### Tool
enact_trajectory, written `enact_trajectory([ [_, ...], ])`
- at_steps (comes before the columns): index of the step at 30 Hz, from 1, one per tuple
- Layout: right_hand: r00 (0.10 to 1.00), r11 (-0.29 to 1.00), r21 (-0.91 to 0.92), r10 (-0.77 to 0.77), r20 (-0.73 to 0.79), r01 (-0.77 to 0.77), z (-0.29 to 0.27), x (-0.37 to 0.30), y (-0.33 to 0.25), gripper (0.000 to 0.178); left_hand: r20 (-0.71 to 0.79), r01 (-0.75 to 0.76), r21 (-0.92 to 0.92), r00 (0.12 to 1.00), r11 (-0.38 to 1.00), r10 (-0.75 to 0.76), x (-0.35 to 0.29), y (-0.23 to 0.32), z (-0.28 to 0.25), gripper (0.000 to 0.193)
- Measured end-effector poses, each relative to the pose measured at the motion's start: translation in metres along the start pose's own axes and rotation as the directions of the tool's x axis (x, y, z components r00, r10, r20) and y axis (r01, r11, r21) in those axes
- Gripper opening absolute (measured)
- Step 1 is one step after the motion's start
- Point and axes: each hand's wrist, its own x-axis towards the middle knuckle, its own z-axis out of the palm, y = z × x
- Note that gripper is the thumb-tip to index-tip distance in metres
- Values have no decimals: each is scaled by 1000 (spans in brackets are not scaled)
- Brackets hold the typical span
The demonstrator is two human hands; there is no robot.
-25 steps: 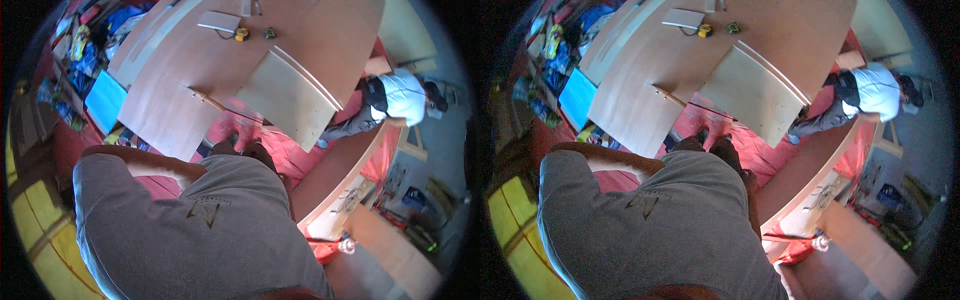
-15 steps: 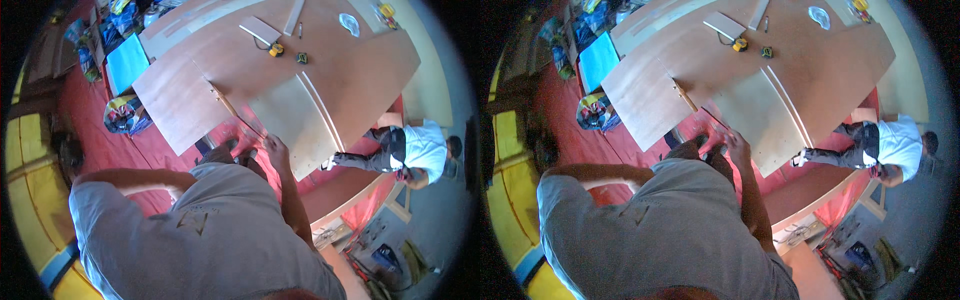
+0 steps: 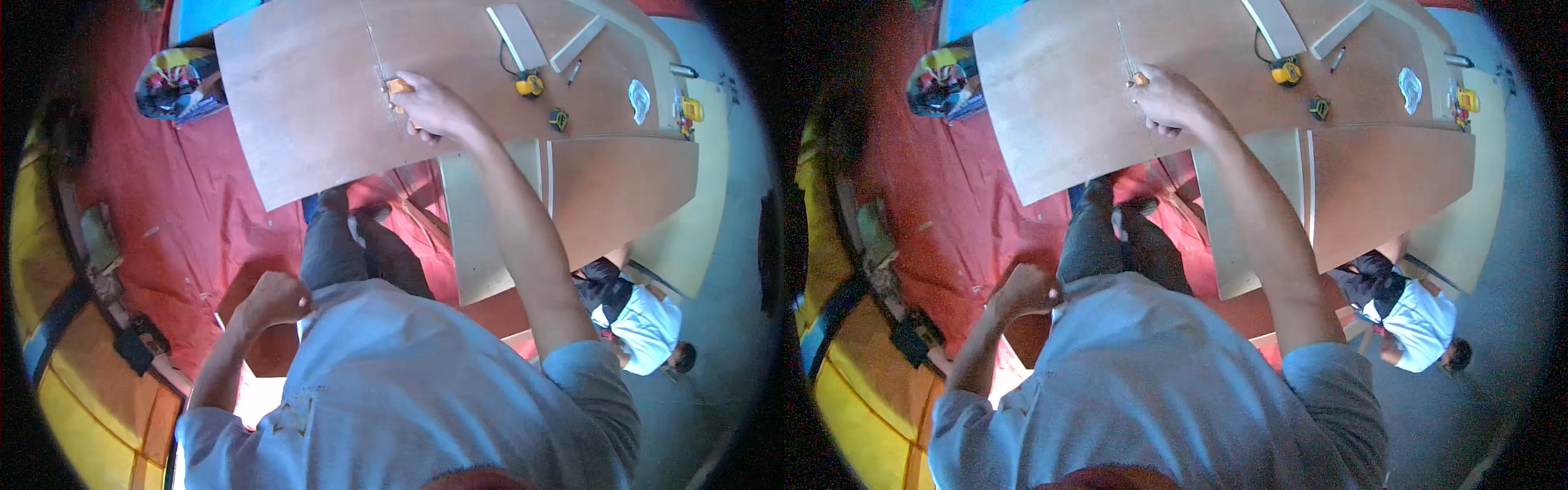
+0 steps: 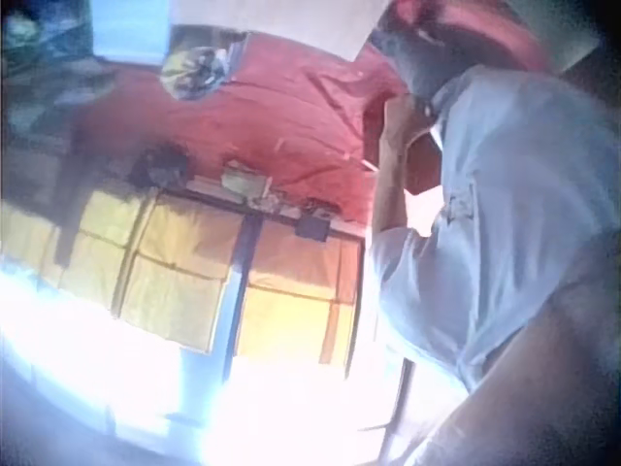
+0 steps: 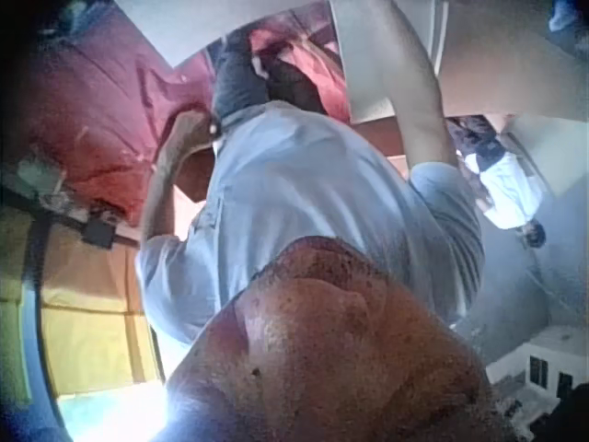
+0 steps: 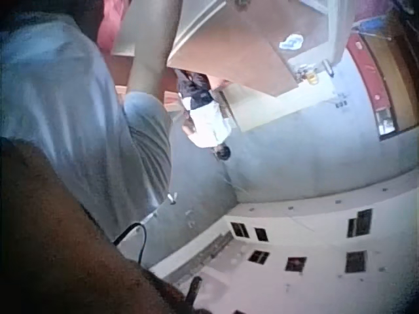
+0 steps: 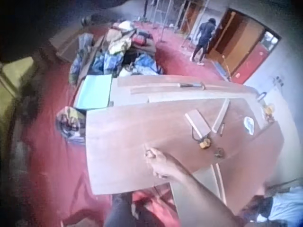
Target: The person trims wood panels using a utility knife and a straight edge, then moves and positions various plywood pieces for assembly on a covered floor.
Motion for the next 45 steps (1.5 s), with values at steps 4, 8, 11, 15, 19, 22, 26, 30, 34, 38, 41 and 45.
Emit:
enact_trajectory([
  [4,987,994,3,109,118,-110,-34,17,-36,53,-775,-441,-545,589,713,-229,93,32,-42,20],
  [8,986,997,-11,74,147,-73,-53,30,-54,57,-824,-459,-372,564,807,-59,141,42,-82,15],
  [11,995,969,-228,-86,58,97,-55,37,-58,56,-852,-521,-318,524,792,3,153,41,-105,13],
  [15,987,993,-97,86,133,-73,-41,40,-50,57,-879,-497,-226,475,838,45,147,11,-126,14],
  [19,985,939,-306,172,26,-156,-8,31,-34,58,-961,-243,-118,273,963,-49,175,-46,-186,27],
  [22,986,911,-386,99,-132,-144,21,15,-23,58,-987,11,157,44,988,156,235,-95,-277,44],
  [26,962,916,-372,53,-268,-154,50,-23,-14,57,-988,91,138,87,986,130,280,-113,-343,72],
  [30,941,904,-298,241,-238,-307,55,-78,-19,56,-971,62,143,204,988,128,283,-113,-360,97],
  [34,943,964,-143,176,-281,-223,54,-121,-15,54,-982,76,129,149,989,117,293,-125,-379,97],
  [38,931,990,-129,0,-365,-50,65,-75,23,54,-991,336,19,134,942,-28,306,-145,-422,109],
  [41,953,974,-152,118,-279,-165,62,-32,21,55,-871,257,-146,425,955,-248,301,-143,-443,100],
  [45,917,980,-141,75,-391,-141,63,-75,15,55,-913,256,-125,350,959,-212,293,-131,-456,97],
])
